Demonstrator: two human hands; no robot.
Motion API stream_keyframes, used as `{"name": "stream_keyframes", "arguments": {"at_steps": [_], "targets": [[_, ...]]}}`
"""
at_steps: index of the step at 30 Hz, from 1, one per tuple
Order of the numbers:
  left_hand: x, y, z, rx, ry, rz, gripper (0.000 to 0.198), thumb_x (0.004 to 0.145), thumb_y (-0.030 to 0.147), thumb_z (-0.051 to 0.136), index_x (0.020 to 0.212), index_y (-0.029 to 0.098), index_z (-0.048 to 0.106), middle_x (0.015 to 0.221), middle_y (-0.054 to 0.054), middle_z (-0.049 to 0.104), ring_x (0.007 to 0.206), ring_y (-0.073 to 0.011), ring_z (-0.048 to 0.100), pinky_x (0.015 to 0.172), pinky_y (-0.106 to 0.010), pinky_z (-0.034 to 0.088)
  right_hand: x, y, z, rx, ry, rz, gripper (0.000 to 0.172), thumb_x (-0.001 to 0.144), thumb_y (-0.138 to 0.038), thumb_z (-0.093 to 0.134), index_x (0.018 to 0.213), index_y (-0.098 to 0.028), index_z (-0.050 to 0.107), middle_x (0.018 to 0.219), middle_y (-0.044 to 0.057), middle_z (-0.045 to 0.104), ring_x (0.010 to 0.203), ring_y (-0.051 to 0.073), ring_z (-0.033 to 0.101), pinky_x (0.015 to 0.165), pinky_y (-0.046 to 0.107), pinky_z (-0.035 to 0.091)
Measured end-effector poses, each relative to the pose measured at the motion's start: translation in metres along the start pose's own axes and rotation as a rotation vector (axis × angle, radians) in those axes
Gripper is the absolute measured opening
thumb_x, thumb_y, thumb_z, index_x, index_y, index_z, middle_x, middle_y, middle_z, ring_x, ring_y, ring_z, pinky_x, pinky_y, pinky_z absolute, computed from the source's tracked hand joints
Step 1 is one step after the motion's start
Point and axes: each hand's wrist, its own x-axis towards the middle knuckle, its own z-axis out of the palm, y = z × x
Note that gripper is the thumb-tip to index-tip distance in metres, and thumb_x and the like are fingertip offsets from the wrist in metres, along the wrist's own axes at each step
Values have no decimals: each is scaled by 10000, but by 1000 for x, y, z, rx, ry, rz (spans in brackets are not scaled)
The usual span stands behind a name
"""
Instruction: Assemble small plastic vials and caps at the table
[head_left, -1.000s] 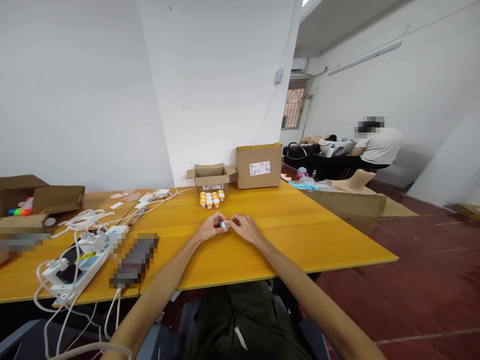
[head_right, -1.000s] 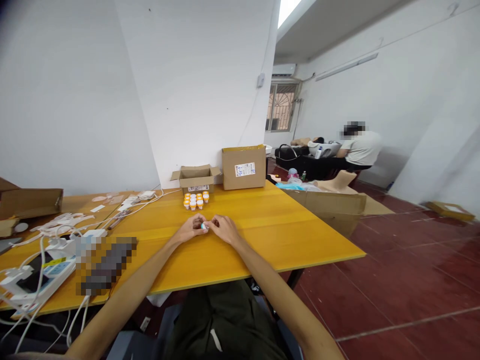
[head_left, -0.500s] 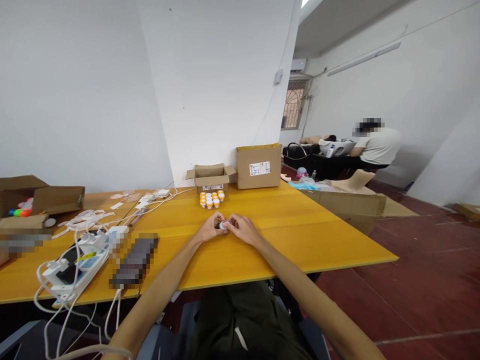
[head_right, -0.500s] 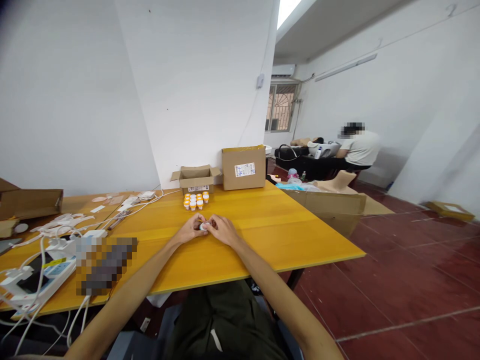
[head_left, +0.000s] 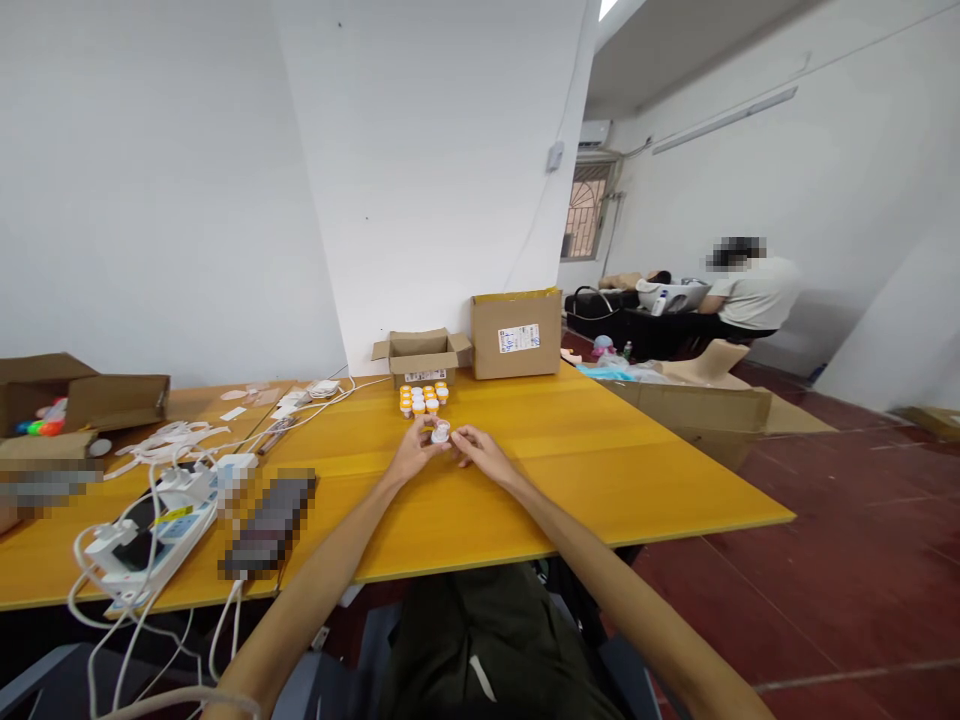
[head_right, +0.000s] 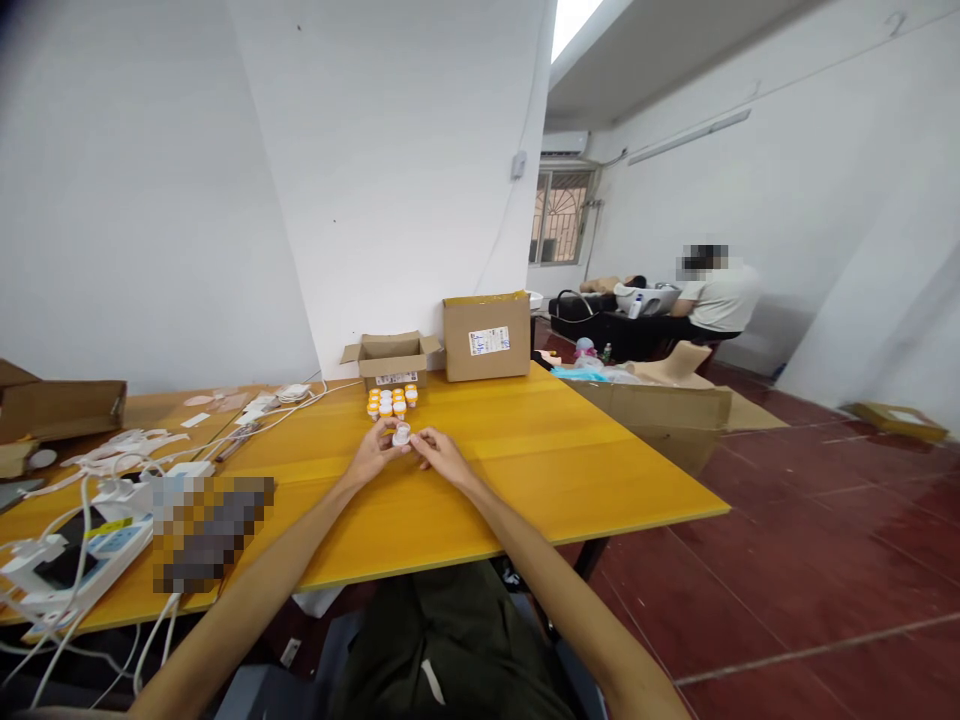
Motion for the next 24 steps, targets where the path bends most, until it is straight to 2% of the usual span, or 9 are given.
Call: {"name": "stream_keyframes", "arguments": {"at_steps": [5,11,18,24], "targets": [[0,1,2,-14,61,46,459,583,329,812,971,199,605,1005,-36,659,923,-182,623,846,-298,465,0,-2,6,337,-60,143,375,656,-522,751,805,-194,648,850,31,680,796,165,666,731,308,559],[-1,4,3,-19,65,57,435,609,341,793,990,201,637,1004,-37,664,960,-194,595,879,-302,441,-1,-2,9,528,-111,213,349,657,-448,786,827,-179,644,871,52,711,845,184,695,863,367,539],[-2,5,3,-23,18,1,400,608,347,787,948,200,638,921,-22,653,923,-188,583,825,-275,438,0,1,7,577,-36,209,289,637,-362,815,778,-181,638,840,27,714,812,159,689,849,349,545],[-3,7,4,-31,-12,-4,376,577,322,813,874,193,623,907,-18,649,899,-175,582,842,-280,436,1,2,6,625,17,203,263,596,-276,835,740,-178,638,786,3,690,778,133,664,849,325,542]]}}
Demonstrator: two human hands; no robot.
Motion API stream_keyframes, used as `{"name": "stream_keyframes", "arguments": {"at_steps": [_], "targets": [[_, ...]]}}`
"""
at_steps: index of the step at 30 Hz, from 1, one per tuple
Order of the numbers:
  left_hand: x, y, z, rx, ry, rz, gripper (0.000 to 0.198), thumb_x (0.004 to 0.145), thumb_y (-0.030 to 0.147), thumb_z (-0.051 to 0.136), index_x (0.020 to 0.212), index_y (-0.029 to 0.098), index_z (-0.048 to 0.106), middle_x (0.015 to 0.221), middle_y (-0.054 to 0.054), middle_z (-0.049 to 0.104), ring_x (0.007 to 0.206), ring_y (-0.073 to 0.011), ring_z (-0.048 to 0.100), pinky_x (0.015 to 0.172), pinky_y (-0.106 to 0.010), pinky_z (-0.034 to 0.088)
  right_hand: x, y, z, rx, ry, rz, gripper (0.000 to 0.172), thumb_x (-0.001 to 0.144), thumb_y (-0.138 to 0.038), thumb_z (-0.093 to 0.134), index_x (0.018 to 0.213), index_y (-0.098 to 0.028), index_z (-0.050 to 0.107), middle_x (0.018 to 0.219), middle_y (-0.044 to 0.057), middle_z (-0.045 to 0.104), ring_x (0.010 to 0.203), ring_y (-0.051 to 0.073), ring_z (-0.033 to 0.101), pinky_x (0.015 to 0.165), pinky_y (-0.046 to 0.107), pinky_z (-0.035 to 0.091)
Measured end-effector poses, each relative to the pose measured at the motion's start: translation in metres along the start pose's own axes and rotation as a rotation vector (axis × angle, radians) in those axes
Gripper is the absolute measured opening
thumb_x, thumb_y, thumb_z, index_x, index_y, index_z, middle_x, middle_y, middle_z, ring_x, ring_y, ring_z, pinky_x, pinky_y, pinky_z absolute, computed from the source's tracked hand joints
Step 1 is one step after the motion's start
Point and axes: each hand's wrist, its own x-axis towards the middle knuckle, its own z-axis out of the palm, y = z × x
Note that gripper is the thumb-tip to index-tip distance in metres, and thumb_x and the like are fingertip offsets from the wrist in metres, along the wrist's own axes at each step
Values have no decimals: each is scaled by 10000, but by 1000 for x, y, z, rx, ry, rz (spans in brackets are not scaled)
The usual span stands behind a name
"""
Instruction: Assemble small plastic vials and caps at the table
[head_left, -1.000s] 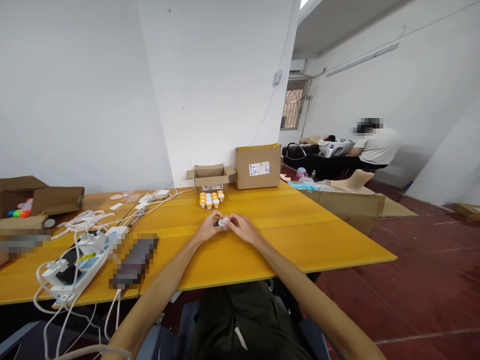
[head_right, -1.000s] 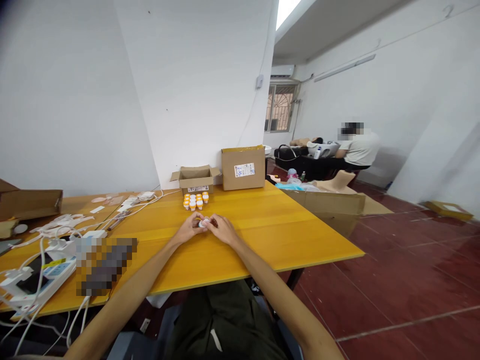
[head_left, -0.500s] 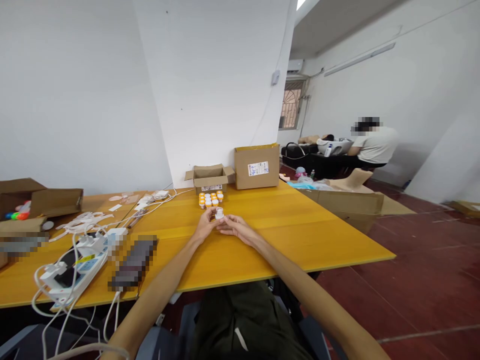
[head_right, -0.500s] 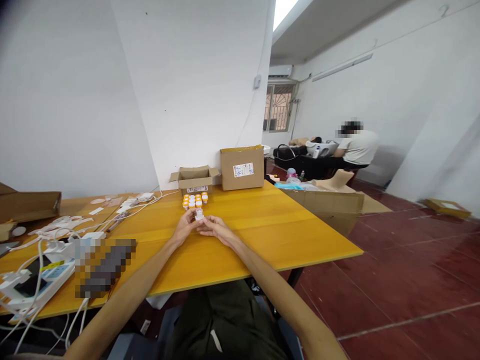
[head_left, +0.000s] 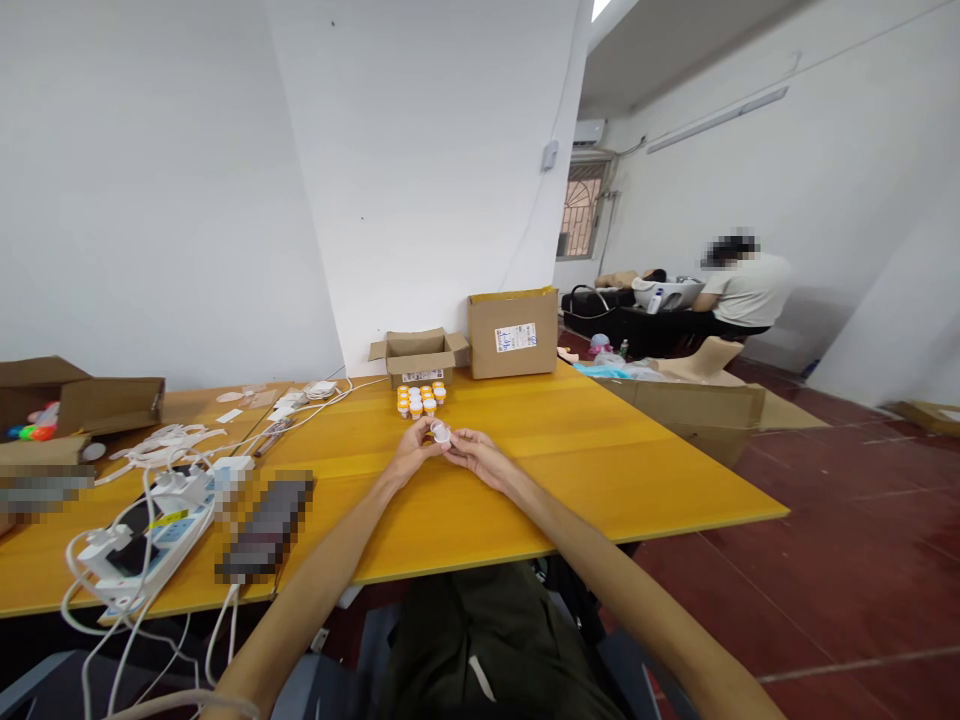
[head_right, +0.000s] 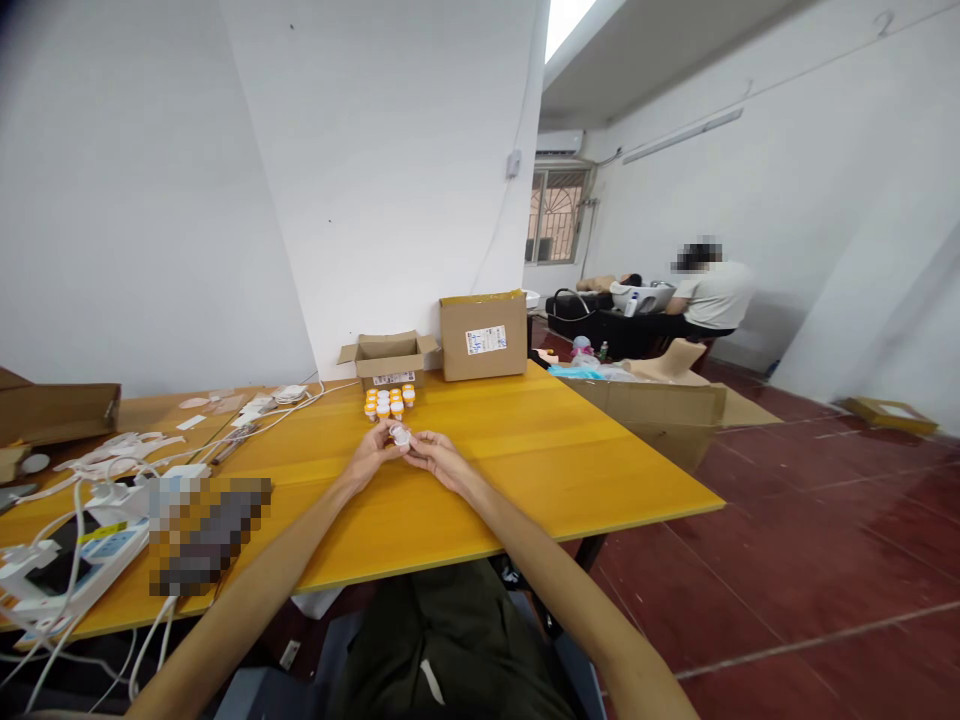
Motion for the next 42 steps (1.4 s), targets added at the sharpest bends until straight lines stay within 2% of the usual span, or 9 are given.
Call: {"name": "stream_keyframes", "arguments": {"at_steps": [7,11,15,20,28,32,36,42], "targets": [[0,2,1,15,-30,32,358,581,307,813,864,193,626,887,-8,638,851,-157,571,806,-269,437,0,0,0,22,31,25,253,579,-252,843,693,-179,630,743,-4,679,694,109,633,730,263,532],[-1,3,1,56,-18,44,345,598,334,803,865,188,639,839,-3,628,816,-155,565,786,-268,438,0,-1,0,2,32,16,226,632,-286,811,699,-184,622,715,1,670,677,115,626,676,248,508],[-1,4,-1,92,10,54,305,653,386,761,863,188,661,859,-22,649,836,-174,577,800,-284,442,-1,-2,0,-19,36,8,193,669,-290,784,717,-194,624,717,11,675,684,135,638,671,261,505],[0,2,-2,101,3,66,308,643,362,770,887,194,685,911,-39,675,873,-192,594,828,-300,440,1,-2,0,8,67,-14,199,642,-280,795,699,-199,623,733,10,684,664,133,639,672,265,517],[0,1,-1,91,6,48,386,633,377,781,961,204,674,1003,-48,674,955,-207,595,841,-293,443,1,-1,-1,-70,122,-87,286,605,-357,808,703,-204,587,723,-2,669,641,130,632,667,271,521],[0,1,-2,103,41,57,300,691,445,725,840,190,670,884,-34,675,879,-192,596,817,-292,451,-1,-1,1,-126,144,-117,323,594,-395,805,718,-203,577,735,1,671,666,132,634,677,271,518],[2,-1,-4,127,70,62,300,691,467,718,746,180,652,767,-17,656,771,-175,584,779,-297,455,-1,-1,2,-153,163,-127,355,568,-407,812,736,-202,576,761,7,675,694,145,637,680,282,517],[3,-2,-4,119,53,61,274,667,419,746,777,187,653,813,-18,659,791,-172,589,764,-286,446,-1,-1,1,-185,185,-128,363,563,-398,810,757,-206,571,759,7,676,680,145,630,662,282,504]]}}
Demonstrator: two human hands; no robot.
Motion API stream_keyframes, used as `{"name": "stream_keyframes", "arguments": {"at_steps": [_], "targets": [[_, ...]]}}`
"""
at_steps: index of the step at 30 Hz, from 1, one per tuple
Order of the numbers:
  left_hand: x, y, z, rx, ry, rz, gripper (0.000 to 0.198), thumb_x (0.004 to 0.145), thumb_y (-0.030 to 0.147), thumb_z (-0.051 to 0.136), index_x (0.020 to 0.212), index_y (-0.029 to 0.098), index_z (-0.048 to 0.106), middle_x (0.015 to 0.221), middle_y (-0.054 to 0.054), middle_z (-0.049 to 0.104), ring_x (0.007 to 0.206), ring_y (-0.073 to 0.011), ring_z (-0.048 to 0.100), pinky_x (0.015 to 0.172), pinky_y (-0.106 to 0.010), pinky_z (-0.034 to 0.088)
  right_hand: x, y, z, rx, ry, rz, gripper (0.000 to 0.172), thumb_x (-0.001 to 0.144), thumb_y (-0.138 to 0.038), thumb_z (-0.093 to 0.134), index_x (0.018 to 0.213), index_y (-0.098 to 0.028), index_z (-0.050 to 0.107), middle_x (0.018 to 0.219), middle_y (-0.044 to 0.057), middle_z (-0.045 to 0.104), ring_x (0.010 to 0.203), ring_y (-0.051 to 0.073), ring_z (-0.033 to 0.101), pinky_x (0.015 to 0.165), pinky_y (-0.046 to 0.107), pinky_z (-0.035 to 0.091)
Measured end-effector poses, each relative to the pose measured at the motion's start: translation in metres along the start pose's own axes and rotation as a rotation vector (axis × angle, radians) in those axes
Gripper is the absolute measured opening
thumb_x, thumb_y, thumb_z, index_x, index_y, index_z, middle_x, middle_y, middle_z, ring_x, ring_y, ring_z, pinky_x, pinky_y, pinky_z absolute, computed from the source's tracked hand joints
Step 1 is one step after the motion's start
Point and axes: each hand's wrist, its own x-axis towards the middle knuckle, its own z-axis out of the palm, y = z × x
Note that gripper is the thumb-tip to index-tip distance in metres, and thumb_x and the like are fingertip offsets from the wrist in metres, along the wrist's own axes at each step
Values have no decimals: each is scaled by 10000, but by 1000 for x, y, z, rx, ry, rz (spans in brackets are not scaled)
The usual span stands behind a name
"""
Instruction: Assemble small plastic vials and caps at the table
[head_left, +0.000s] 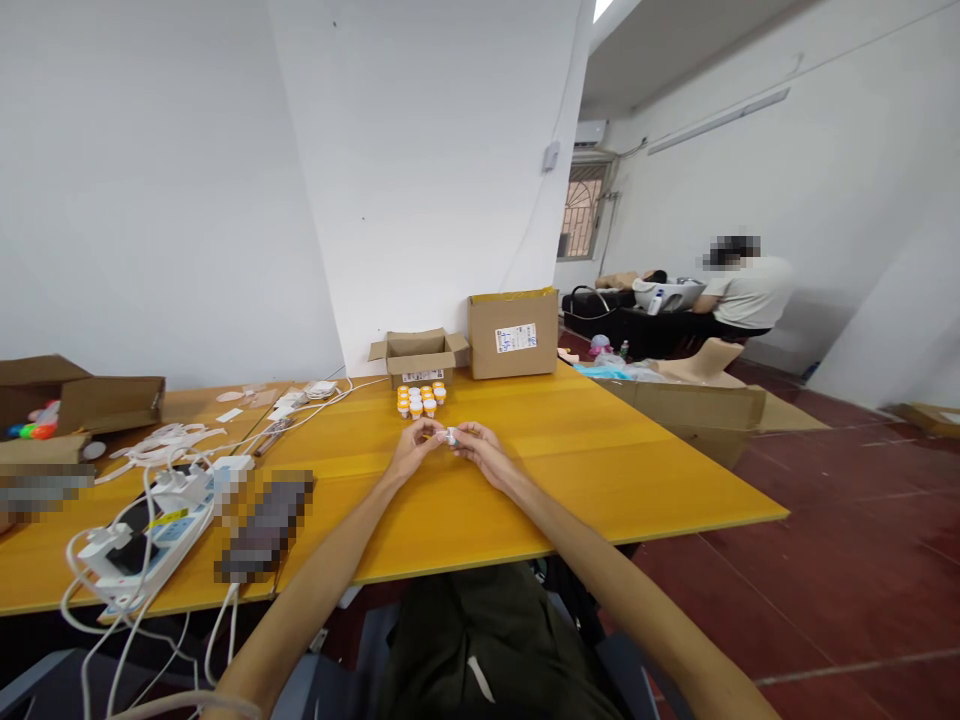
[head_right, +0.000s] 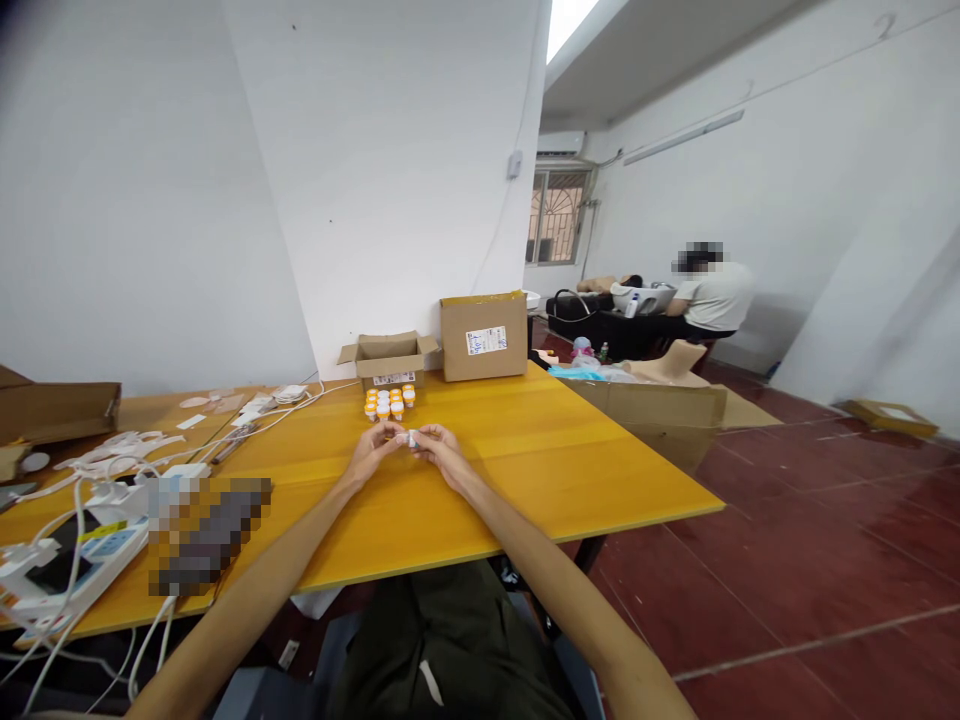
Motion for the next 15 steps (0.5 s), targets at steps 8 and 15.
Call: {"name": "stream_keyframes", "arguments": {"at_steps": [8,15], "targets": [[-1,2,1,-8,-1,-16,274,674,406,742,826,195,657,850,-20,663,844,-180,594,802,-290,445,0,-1,2,-1,33,-20,403,522,-394,832,760,-211,563,746,6,685,692,150,636,665,285,507],[2,-1,2,40,-39,-19,285,659,406,757,799,182,650,816,-24,674,793,-173,600,764,-289,457,0,-2,1,-46,11,-42,385,532,-389,833,800,-209,624,795,9,707,682,137,637,678,281,508]]}}
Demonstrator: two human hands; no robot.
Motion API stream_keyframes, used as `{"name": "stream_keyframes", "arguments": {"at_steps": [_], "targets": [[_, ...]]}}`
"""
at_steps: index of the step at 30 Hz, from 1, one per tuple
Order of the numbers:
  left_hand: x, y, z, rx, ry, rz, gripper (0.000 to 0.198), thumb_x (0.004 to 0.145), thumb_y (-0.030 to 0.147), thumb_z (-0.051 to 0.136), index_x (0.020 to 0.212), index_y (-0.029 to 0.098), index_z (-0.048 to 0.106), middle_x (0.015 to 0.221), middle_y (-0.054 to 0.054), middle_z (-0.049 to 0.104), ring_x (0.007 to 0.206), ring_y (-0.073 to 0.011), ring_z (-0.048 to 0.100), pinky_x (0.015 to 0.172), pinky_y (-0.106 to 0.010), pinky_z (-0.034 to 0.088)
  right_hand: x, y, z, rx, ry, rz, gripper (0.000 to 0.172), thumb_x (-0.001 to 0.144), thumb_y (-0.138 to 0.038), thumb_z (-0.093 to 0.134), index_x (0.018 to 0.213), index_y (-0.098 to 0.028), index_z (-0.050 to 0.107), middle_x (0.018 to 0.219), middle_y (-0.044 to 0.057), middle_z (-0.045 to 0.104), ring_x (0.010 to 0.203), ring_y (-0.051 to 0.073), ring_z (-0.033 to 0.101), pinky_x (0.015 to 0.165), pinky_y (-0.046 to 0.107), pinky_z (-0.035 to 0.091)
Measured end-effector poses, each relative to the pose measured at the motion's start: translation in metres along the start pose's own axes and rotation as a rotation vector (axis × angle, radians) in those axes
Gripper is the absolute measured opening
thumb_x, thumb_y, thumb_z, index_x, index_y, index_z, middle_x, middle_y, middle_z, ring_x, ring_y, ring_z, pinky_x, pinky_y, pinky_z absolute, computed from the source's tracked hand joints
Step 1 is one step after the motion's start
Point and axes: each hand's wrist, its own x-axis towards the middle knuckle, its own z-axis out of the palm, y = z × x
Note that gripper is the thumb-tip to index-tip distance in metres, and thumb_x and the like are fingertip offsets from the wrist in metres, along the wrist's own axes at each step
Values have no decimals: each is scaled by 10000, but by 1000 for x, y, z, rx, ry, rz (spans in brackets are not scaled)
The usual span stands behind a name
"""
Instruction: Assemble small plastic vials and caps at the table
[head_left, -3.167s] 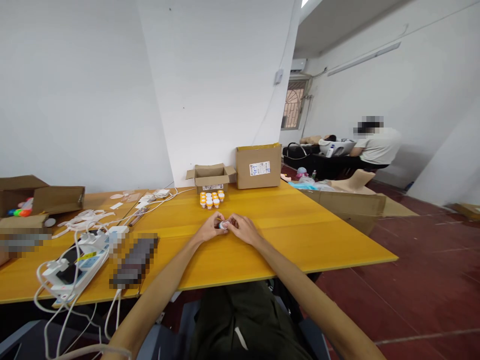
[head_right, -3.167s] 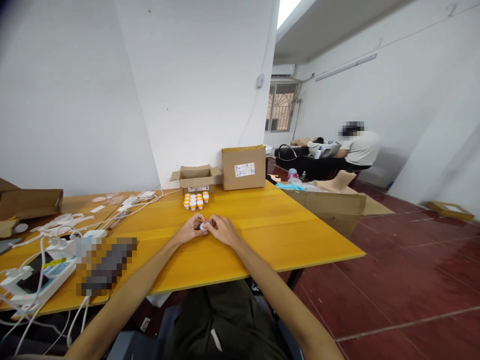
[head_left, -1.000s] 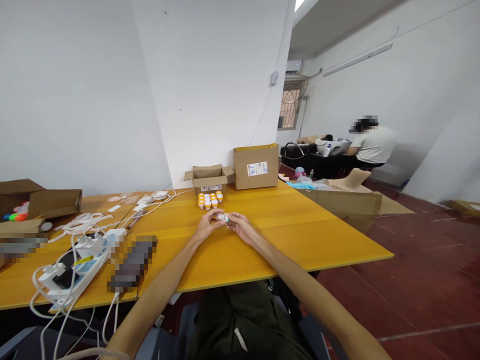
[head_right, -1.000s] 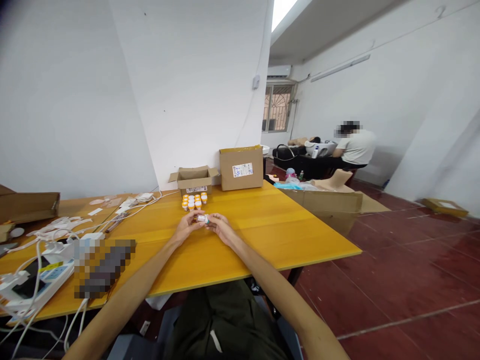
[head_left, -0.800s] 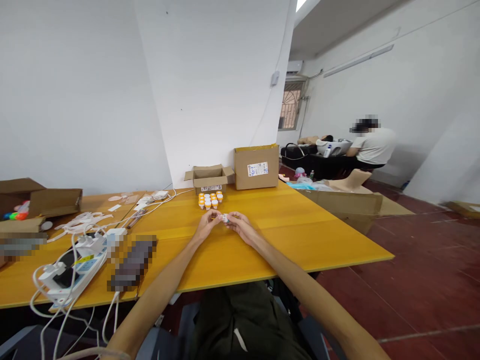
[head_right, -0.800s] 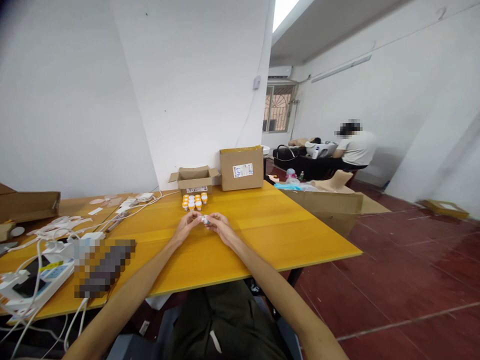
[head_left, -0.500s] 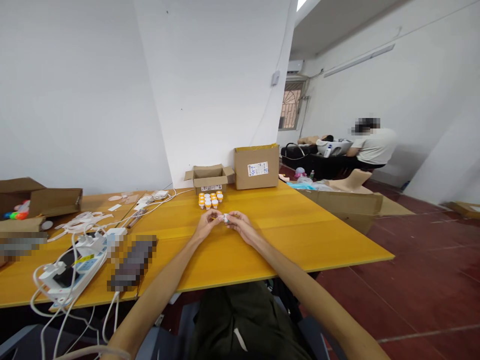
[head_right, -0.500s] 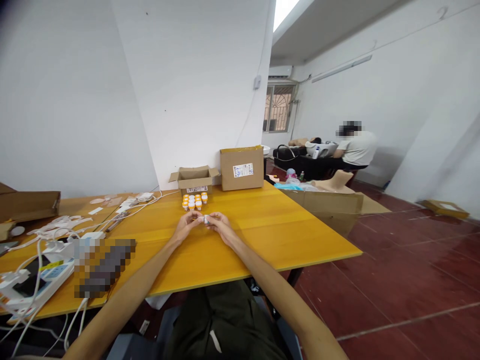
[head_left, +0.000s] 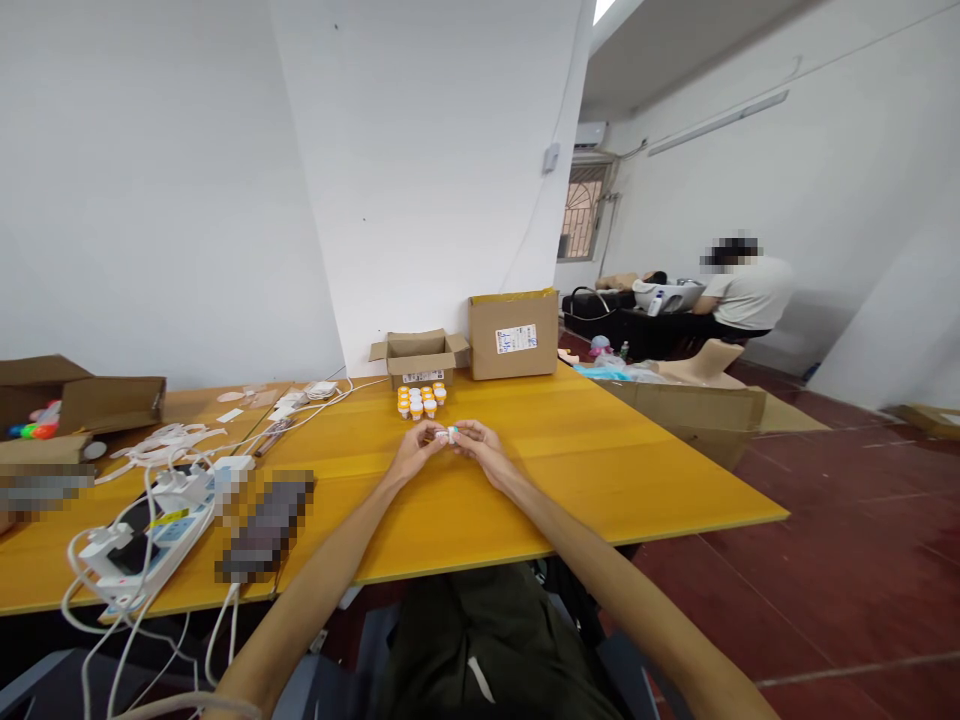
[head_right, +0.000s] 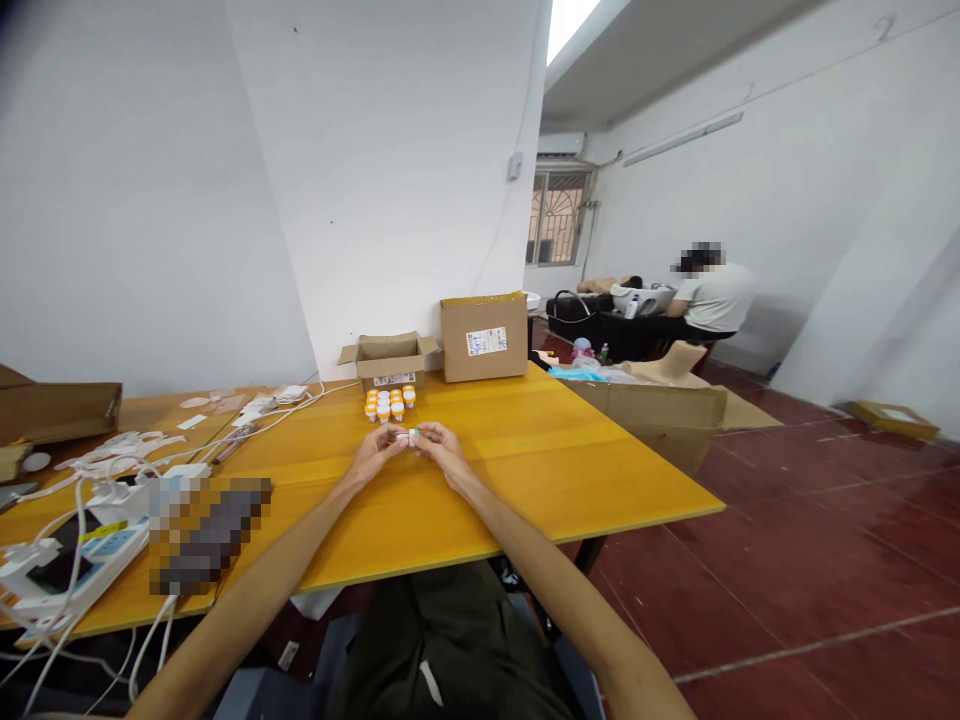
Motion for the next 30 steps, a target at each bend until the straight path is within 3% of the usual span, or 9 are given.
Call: {"name": "stream_keyframes", "arguments": {"at_steps": [8,20,30], "targets": [[-1,-8,1,39,-51,-15,392,625,386,779,923,187,622,868,-17,661,792,-160,611,717,-264,466,1,1,1,-75,15,-78,361,458,-382,846,732,-205,691,783,22,717,782,187,647,746,314,509],[0,-11,0,103,-35,62,277,658,303,750,875,178,632,851,-9,663,762,-143,618,709,-255,482,7,8,-2,-189,16,-110,318,500,-395,820,723,-203,699,798,47,734,811,226,670,794,364,516],[0,-10,1,108,-41,46,244,657,262,737,855,179,621,805,6,644,735,-135,608,703,-251,476,4,7,-2,-214,-35,-94,377,547,-492,784,772,-195,727,797,53,738,752,212,673,702,330,530]]}}
